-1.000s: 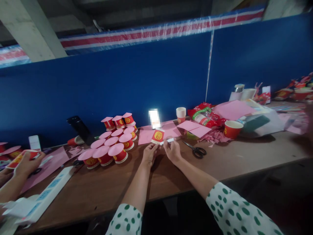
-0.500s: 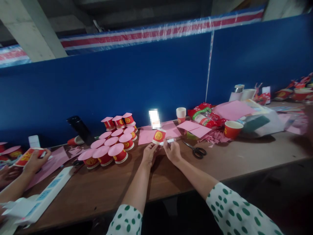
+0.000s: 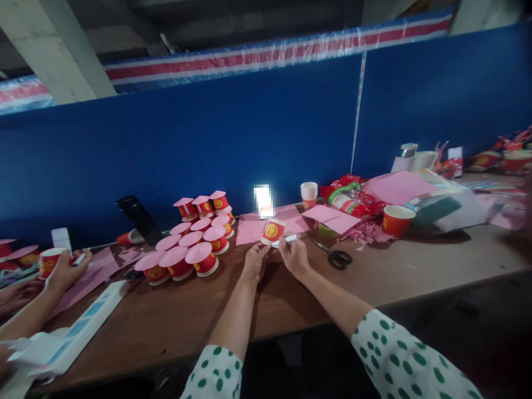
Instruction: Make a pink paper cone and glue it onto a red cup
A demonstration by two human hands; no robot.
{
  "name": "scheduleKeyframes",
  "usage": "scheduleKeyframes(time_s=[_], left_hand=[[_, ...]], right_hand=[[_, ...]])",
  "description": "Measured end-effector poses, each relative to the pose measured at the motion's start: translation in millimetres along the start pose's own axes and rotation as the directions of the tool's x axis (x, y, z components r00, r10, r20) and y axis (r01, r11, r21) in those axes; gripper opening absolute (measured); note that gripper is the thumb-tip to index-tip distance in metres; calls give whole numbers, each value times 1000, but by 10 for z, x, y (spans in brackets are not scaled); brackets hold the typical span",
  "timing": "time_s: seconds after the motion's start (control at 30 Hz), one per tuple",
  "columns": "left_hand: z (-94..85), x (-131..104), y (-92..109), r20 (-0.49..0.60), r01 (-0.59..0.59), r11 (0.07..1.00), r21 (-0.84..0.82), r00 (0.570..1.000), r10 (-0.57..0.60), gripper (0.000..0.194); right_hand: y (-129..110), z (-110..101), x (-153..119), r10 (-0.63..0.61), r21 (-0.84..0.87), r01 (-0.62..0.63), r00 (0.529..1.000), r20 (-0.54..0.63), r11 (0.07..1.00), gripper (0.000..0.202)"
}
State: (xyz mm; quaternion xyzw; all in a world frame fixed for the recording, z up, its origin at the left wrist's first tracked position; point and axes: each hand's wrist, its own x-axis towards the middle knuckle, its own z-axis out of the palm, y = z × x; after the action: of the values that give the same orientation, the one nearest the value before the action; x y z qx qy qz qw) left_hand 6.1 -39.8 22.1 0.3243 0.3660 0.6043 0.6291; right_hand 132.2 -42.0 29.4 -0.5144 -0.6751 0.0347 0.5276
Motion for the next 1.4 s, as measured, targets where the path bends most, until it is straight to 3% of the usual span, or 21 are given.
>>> scheduleKeyframes(time_s=[0.37,0.8,1.4], left_hand=[[7,-1,-5,-11,0,1000,-9,1000,0,30],[-18,9,-25,54,-20,1000,-5,998,20,33],[-35,44,-51,28,-19,1000,18,999,18,31]], right_hand=[[-2,7,6,0,4,0,1000,13,1000,24],[-8,-5,-13,-7,21,7,1000,8,1000,22],[4,13,-7,-11,-7,11,1000,1,1000,20]])
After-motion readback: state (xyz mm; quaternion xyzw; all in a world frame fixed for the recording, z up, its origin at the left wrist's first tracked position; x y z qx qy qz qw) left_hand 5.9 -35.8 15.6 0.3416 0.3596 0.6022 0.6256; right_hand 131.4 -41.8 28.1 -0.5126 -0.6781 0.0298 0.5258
